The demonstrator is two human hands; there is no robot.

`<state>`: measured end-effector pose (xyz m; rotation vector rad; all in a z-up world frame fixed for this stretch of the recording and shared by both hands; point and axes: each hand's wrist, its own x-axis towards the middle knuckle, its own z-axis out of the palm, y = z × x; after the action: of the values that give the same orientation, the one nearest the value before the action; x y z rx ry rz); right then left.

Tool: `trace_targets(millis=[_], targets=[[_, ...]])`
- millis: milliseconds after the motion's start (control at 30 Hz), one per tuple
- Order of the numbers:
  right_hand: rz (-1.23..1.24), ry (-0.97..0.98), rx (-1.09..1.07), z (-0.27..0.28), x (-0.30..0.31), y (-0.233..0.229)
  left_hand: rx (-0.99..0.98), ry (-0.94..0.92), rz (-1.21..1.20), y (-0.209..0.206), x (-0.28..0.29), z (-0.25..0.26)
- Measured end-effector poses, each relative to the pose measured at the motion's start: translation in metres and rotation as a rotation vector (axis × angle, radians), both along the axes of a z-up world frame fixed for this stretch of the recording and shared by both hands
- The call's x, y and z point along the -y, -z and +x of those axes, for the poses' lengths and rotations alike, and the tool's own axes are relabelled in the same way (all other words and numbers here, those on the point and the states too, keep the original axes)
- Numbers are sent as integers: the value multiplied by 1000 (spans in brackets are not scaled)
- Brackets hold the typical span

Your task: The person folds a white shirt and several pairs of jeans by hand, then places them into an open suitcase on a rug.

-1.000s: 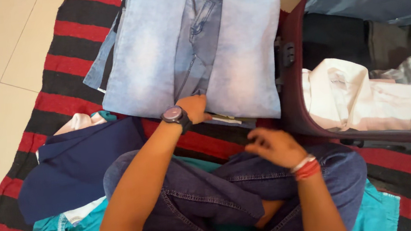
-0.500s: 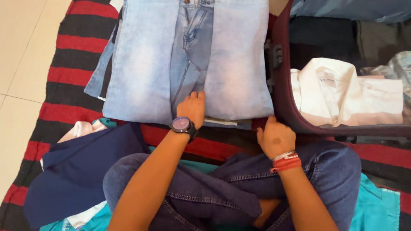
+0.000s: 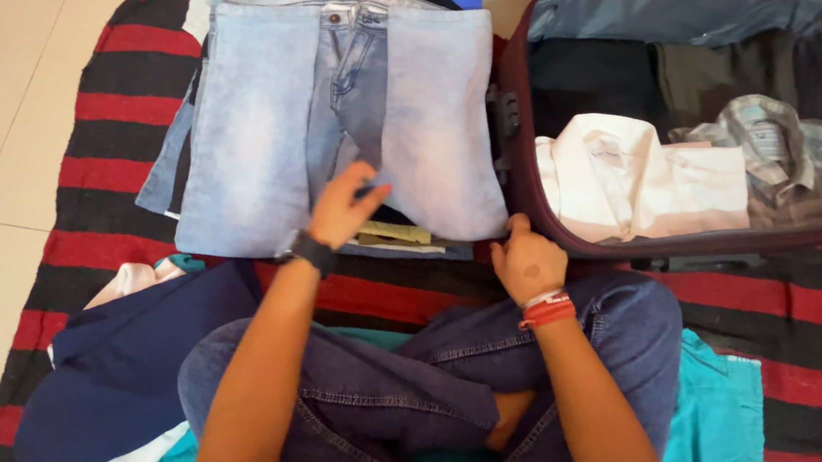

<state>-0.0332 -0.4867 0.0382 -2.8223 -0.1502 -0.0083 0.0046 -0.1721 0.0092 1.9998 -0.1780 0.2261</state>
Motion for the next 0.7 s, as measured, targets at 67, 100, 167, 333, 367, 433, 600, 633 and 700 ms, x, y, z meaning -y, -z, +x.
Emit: trace_targets(millis=[67,100,167,333,367,433,600,633,700], targets=[[135,40,-37,2,-5,3,-50,39,-173,-3,-14,-3],[177,30,-1,3,-7,2,-70,59,-258,-6,-22,-2],[258,5,70,5,-9,0,-186,39,-233,-9,-32,-8],[736,-21,-113,4,1,-13,-290,-127,-153,-12,-33,-28],[840,-11,-83,3,-2,-16,-310,-156,-193,-13,-32,-29],[867,-83,6,0,-10,-24,-344,-206,-250,-17,-29,-30],[926,-219,87,-6,-13,-49,-216,-262,144,-32,-30,-40],[1015,-183,-42,-2,-9,-51,-274,-235,276,-32,-30,-44],[1000,-142,-154,2,-4,-51,-385,-180,541,-27,-28,-49]])
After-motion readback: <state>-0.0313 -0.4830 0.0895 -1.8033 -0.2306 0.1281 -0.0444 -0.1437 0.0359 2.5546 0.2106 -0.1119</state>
